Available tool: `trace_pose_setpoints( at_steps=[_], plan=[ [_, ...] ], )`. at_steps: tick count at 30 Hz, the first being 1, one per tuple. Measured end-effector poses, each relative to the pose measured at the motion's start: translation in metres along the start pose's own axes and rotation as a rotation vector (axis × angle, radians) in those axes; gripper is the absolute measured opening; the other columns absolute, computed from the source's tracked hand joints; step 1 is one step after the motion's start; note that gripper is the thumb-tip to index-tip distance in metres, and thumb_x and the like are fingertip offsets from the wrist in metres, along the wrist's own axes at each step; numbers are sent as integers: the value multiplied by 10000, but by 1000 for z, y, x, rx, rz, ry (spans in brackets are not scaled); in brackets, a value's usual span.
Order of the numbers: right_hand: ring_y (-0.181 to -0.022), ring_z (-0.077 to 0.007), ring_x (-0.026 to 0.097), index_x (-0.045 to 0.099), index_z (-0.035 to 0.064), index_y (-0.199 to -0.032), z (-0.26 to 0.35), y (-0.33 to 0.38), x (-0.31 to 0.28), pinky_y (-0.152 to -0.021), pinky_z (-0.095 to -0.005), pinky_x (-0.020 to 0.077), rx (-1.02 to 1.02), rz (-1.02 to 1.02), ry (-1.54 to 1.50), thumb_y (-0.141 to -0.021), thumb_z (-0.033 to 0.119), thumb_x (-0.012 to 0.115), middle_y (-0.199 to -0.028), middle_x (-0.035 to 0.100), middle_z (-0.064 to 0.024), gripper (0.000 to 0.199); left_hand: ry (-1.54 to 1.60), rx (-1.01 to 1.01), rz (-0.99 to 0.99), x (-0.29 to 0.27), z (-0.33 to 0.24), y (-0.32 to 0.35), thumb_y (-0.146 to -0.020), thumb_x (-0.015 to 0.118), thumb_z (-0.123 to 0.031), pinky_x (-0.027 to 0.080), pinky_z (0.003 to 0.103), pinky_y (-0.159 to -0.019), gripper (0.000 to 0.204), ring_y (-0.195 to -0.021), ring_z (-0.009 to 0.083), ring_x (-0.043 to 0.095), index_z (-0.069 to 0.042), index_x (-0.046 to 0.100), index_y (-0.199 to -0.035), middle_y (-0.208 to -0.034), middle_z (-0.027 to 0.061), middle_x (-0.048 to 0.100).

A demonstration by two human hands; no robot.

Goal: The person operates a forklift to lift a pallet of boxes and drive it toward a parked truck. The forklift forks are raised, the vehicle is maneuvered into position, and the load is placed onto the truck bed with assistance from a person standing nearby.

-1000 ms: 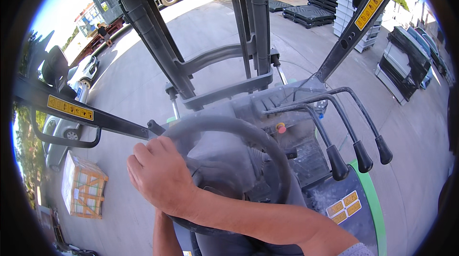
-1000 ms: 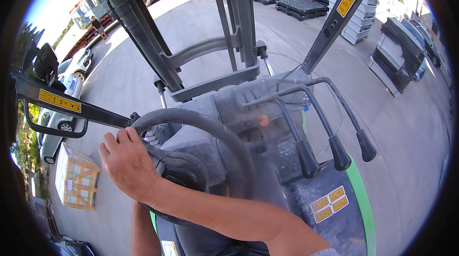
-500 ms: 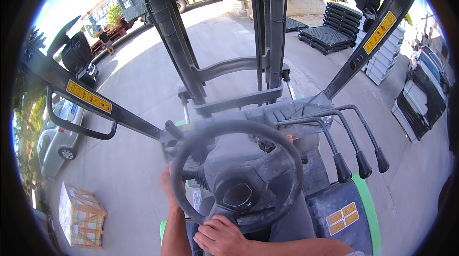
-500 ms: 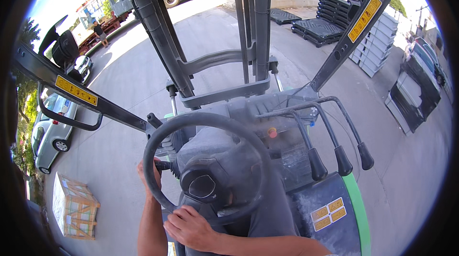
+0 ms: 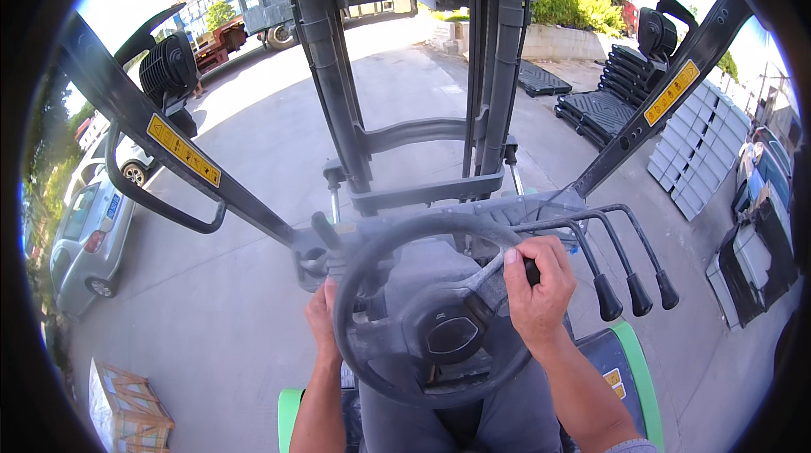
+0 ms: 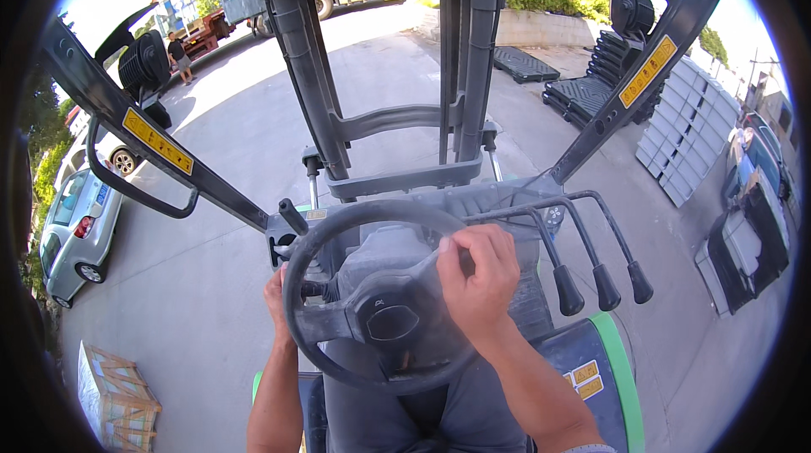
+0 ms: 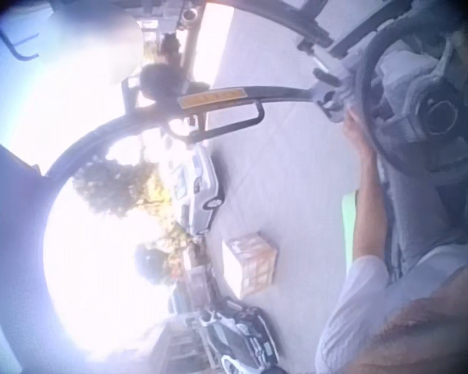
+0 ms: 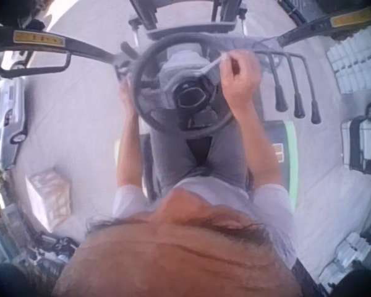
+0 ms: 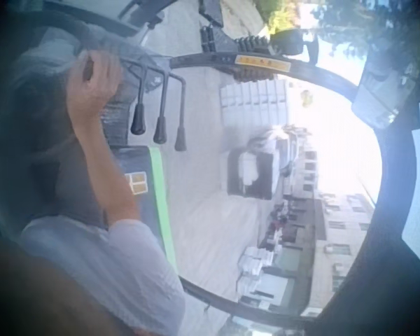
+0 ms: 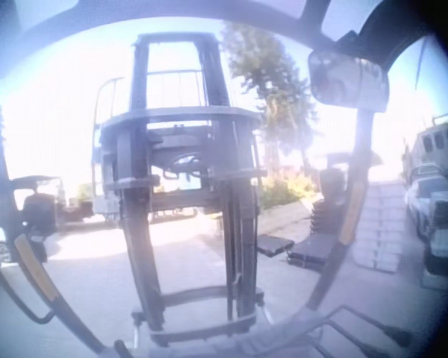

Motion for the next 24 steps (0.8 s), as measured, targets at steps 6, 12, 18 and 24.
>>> trace_pose_setpoints(
  at_steps=[6,12,18,24],
  plan=[
    [-812,-281,624,647,47,-882,-3,13,-14,-733,-376,488,32,49,15,-830,5,739,-890,672,-89,114,44,8,-19,2,6,3,-1095,492,-336,417,347,-588,478,-659,110,463,34,619,-820,-657,4,538],
    [-833,-280,624,667,50,-893,-4,93,-52,-715,-381,501,104,103,-39,-806,22,755,-894,653,-83,128,2,78,0,4,17,2,-1110,493,-363,373,307,-562,483,-641,87,438,12,639,-843,-681,-29,525],
    [-891,-291,659,694,92,-963,49,158,-20,-796,-458,543,130,285,-240,-748,84,851,-993,656,-71,266,-57,98,-94,-2,17,0,-1045,559,-296,345,287,-489,399,-554,85,453,-7,627,-777,-617,-1,499],
    [-915,-261,666,704,118,-961,85,177,26,-800,-432,556,-119,335,-353,-740,168,830,-999,656,-49,260,-32,-45,-181,-1,20,5,-1006,557,-253,349,281,-468,366,-559,96,507,16,628,-769,-642,37,558]
  ],
)
Point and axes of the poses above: each hand's wrist, its own y-axis away from the middle knuckle, its own x-axis out of the palm, z = x × y, the point moved 9 cm from there along -y, towards the middle knuckle
